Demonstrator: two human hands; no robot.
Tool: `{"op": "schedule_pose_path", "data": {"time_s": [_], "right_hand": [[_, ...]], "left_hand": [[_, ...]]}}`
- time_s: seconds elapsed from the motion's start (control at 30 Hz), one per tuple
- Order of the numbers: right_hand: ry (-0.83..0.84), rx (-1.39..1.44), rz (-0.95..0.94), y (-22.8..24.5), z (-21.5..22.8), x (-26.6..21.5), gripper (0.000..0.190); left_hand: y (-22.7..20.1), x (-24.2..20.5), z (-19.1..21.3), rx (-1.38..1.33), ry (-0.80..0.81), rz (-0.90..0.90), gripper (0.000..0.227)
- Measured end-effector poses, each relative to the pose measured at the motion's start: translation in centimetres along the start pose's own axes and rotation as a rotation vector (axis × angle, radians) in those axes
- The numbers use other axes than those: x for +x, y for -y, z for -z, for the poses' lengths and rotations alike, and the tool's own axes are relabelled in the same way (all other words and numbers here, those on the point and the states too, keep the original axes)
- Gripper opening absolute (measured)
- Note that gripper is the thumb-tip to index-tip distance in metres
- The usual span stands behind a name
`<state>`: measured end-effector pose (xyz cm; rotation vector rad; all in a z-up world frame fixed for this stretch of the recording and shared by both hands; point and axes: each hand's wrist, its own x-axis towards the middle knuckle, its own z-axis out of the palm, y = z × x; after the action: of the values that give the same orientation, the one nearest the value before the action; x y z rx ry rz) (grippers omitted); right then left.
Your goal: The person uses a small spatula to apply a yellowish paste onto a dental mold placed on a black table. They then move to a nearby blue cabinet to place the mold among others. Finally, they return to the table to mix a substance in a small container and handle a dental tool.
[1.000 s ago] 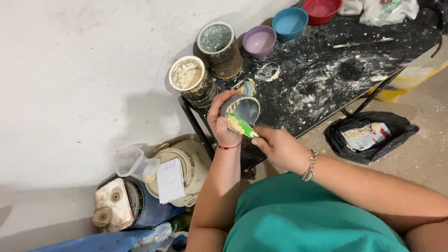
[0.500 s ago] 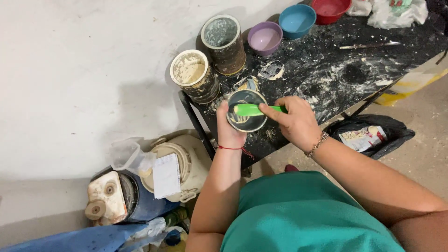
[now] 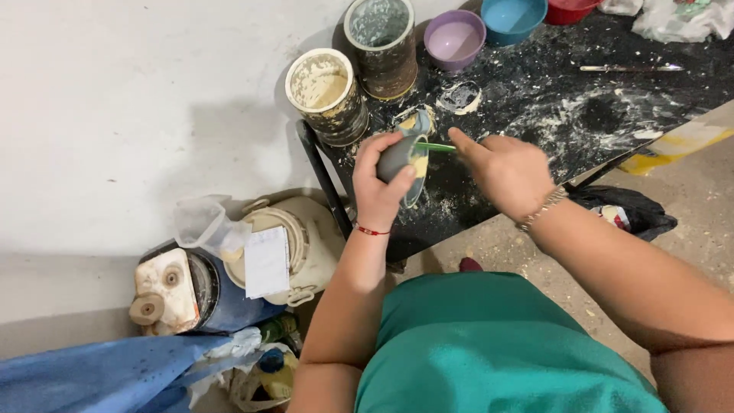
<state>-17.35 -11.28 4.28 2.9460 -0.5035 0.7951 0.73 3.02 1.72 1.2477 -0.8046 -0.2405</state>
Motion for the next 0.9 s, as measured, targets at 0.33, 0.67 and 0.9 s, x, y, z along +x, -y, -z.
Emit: {"op": "schedule_pose_path", "data": {"time_s": [0.33, 0.67, 0.9], "right_hand": [[0.565, 1.476, -0.52, 8.4, 1.9, -2.4, 0.037], [0.587, 1.407, -0.443, 3.2, 0.3, -1.4, 0.036], [0.278, 0.087, 0.043, 0.9, -12.1, -7.4, 0.024]], "left_hand": [[-0.8, -0.1, 1.2, -0.381, -0.055, -0.355, 0.064], [1.0, -6.0, 7.8, -0.627, -0.545, 0.19, 0.04], [3.8, -11.4, 12.4, -0.61, -0.487, 0.396, 0.049]]}}
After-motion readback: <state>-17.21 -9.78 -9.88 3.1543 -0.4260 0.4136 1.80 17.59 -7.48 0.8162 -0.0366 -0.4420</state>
